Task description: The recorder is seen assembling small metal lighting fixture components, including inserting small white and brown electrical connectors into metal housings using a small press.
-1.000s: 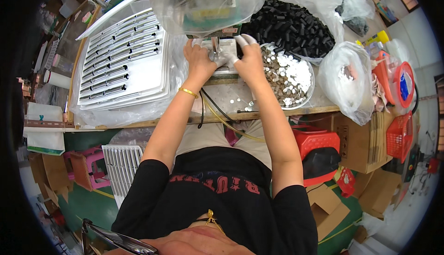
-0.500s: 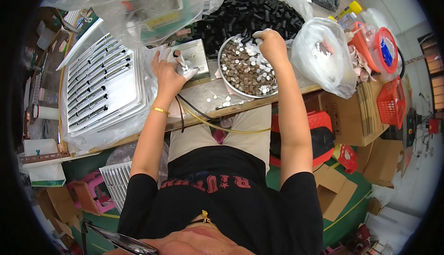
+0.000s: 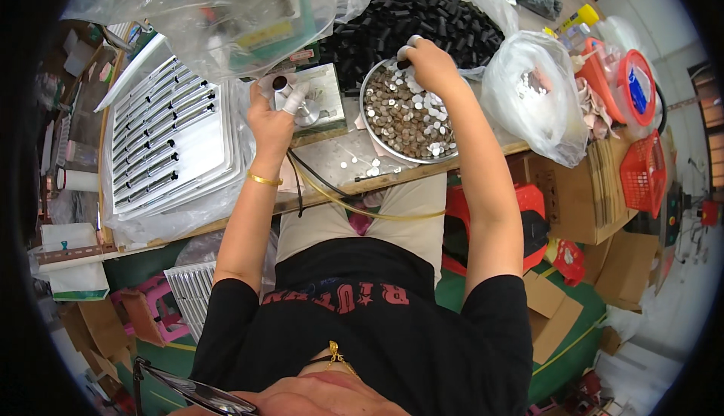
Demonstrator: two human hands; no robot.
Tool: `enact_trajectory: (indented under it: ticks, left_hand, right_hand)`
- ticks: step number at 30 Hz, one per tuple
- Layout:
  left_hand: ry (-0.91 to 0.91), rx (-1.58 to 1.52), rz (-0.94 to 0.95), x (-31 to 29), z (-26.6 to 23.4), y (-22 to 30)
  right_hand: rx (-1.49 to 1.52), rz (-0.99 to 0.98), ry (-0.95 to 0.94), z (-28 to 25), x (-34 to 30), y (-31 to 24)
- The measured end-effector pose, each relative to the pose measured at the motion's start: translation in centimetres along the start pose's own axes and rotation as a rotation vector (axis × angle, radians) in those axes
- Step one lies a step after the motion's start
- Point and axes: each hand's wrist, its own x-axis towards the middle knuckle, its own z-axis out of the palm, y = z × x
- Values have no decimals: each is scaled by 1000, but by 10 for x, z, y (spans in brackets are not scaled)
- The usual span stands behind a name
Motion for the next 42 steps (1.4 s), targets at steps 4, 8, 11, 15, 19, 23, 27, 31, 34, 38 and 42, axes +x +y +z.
enact_trajectory:
  ticks: [4,8,11,15,19,23,27,31,34,38,42]
  left_hand:
    - [61,-362,-10,-3,-1,8]
    - [240,-545,-109,-11,-11,36]
    - [316,-667,-152,-20,-13,23]
    - [304,-516,-350,-41,-18,0]
    - [224,-497,-435,-50,-32,7]
    - [217,-355,-423,-57,-39,-2]
    - [179,-389,-442,-62,-28,8]
    - [116,-417,-401,-70,-15,5]
    - [108,-360,-422,-77,-31,4]
    - [113,-328,-470,-73,-48,5]
    - [88,-334,-466,-69,-46,5]
  right_hand:
    - [690,174,121,-6,-16,-20]
    - [966,435,93,-11,-20,-57]
    - [1367,309,156,-6,-11,-96]
    - [1291,270,65,-10,6,-151]
    - [1051,271,-27,-23,15,-170]
    - [986,193,147,3,19,-171]
    - [805,41,204,5,16,-175]
    - [884,102,136,23,7,-164]
    - [790,185,133,-7,-19,-149]
    - [339,346,3,-26,-63,-70]
    - [140,269,-5,-19,-75,-60]
